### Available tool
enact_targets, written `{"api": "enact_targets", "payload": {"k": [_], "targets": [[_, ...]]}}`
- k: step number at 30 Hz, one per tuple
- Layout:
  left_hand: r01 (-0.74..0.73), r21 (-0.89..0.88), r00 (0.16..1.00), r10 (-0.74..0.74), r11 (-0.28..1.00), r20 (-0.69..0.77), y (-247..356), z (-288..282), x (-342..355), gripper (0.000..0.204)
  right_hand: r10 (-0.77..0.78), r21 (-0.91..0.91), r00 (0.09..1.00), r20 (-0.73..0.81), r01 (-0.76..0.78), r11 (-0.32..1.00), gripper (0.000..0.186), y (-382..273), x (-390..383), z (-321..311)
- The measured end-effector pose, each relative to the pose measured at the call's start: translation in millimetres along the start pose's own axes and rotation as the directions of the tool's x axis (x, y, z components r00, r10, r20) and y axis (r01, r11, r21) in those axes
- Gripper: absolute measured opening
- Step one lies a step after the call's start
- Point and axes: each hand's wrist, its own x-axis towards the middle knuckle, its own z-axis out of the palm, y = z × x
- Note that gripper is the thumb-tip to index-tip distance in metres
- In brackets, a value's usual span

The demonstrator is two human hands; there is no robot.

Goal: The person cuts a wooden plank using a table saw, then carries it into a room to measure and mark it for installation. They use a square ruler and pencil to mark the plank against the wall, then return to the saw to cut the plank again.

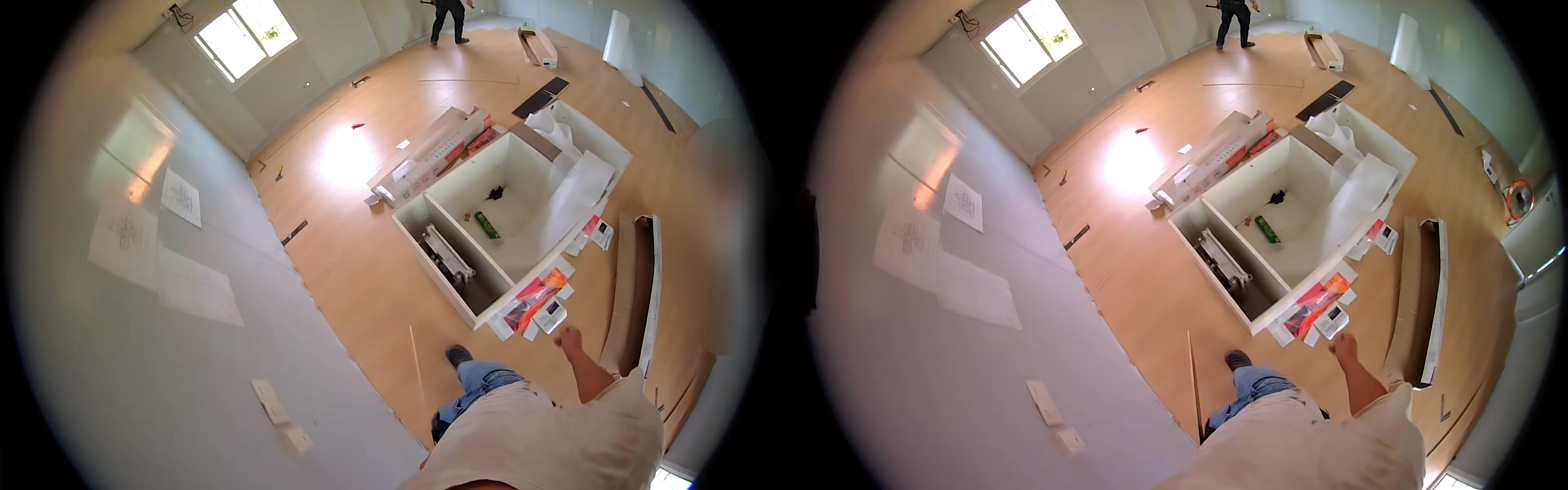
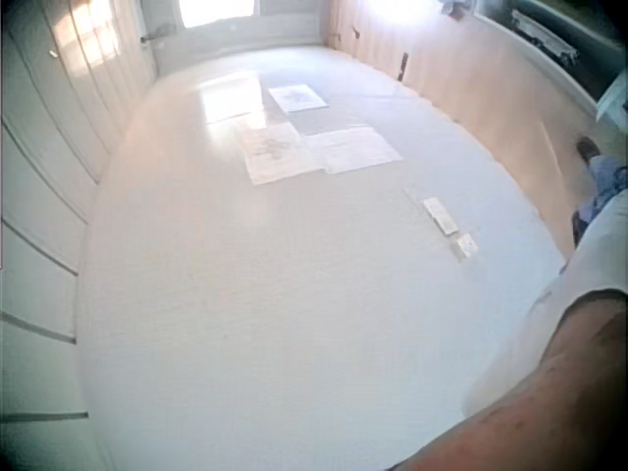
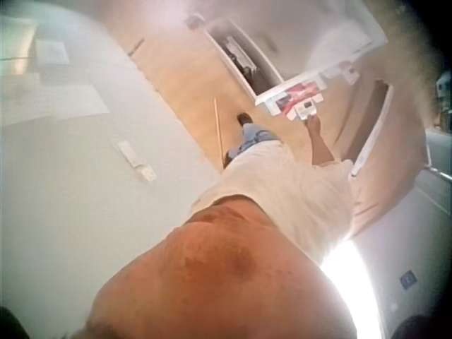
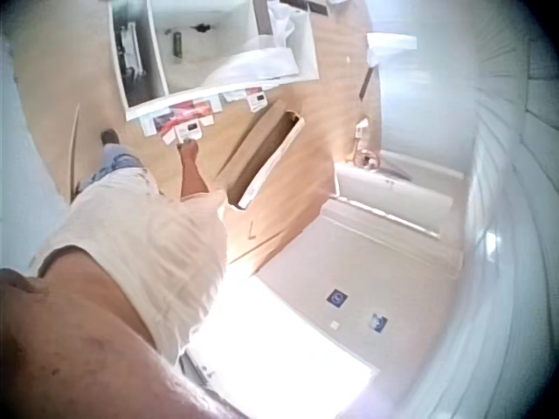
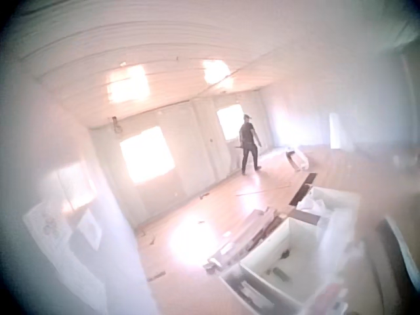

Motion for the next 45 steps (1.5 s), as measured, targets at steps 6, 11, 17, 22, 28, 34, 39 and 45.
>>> {"api": "enact_targets", "payload": {"k": [6,11,17,22,28,34,39,45], "targets": [[-0.187,0.309,0.982,0.189,0.933,0.024,89.4,-140.5,139.3,0.046,-0.381,0.186,0.883,0.274,0.34,0.922,0.025,-318.9,112.2,151.6],[-0.32,0.448,0.944,0.319,0.835,0.08,152.4,-223.2,274.0,0.048,-0.401,0.238,0.843,0.358,0.334,0.912,0.024,-459.5,153.4,281.1],[-0.322,0.308,0.946,0.317,0.895,0.066,270.8,-342.0,423.8,0.046,0.08,-0.307,0.834,0.546,0.11,0.945,0.02,-395.1,185.6,399.2],[0.234,-0.503,0.971,-0.168,0.832,0.172,389.2,-464.1,523.1,0.039,0.429,-0.442,0.708,0.562,-0.182,0.879,0.024,-416.0,123.9,425.4],[0.511,-0.647,0.86,-0.331,0.565,0.389,548.1,-571.6,611.7,0.043,0.59,0.01,0.713,0.378,-0.64,0.768,0.017,-463.9,162.4,510.2],[0.498,-0.718,0.867,-0.246,0.487,0.434,676.0,-629.8,751.3,0.038,0.359,-0.439,0.743,0.565,-0.098,0.893,0.021,-622.2,299.0,654.4],[0.64,-0.751,0.766,-0.056,0.162,0.64,757.2,-694.5,843.7,0.028,0.091,-0.065,0.862,0.498,-0.067,0.996,0.019,-847.8,497.6,787.2],[0.515,-0.777,0.857,-0.214,0.362,0.468,904.9,-779.7,960.5,0.026,-0.29,0.155,0.815,0.502,0.245,0.957,0.028,-1161.8,626.7,896.6]]}}
